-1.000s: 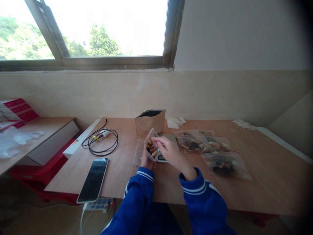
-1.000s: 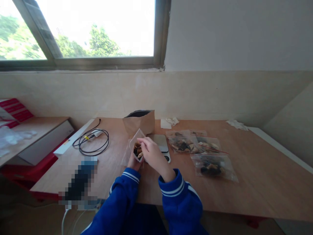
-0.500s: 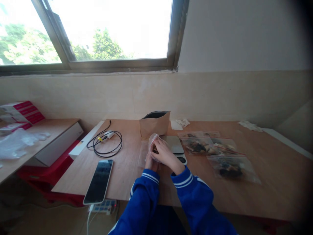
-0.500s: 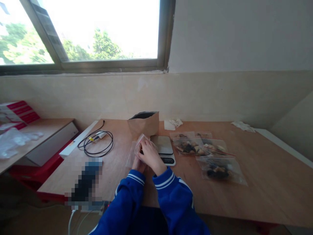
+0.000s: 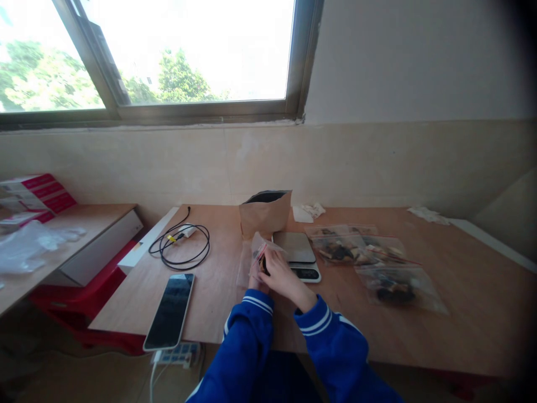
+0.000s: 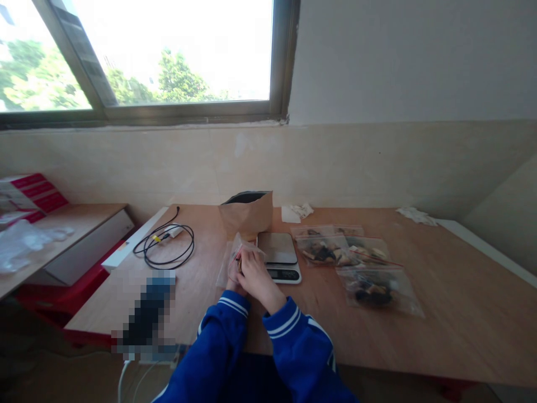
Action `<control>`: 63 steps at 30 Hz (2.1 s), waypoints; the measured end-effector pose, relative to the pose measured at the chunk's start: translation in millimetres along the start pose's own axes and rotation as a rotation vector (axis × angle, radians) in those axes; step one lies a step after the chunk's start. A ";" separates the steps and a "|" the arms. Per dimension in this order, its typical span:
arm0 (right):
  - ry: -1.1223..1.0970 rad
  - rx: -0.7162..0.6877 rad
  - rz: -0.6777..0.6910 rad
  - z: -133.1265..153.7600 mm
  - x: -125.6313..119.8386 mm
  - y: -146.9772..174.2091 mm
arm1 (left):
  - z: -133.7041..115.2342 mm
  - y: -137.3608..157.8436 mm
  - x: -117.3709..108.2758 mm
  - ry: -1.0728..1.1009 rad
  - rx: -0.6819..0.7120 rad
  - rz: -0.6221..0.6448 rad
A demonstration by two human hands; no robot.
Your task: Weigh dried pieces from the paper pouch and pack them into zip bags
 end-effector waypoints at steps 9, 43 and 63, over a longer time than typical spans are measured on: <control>-0.357 0.066 -0.125 -8.6 -22.4 -4.5 | 6.9 14.7 1.6 0.128 -0.191 0.030; -0.189 0.063 -0.053 -20.1 -24.3 -12.2 | 7.1 10.9 5.5 0.190 -0.231 0.100; -0.740 0.091 -0.341 -31.5 -65.5 -30.7 | 0.2 3.5 -8.6 0.256 -0.216 -0.021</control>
Point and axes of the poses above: each hand's wrist, its own y-axis away from the middle knuckle, its own x-axis out of the palm, z = x × y, the point moved 8 cm from there along -y, towards the middle knuckle, and after that the axes turned 4 degrees about -z, right-handed, at the moved point
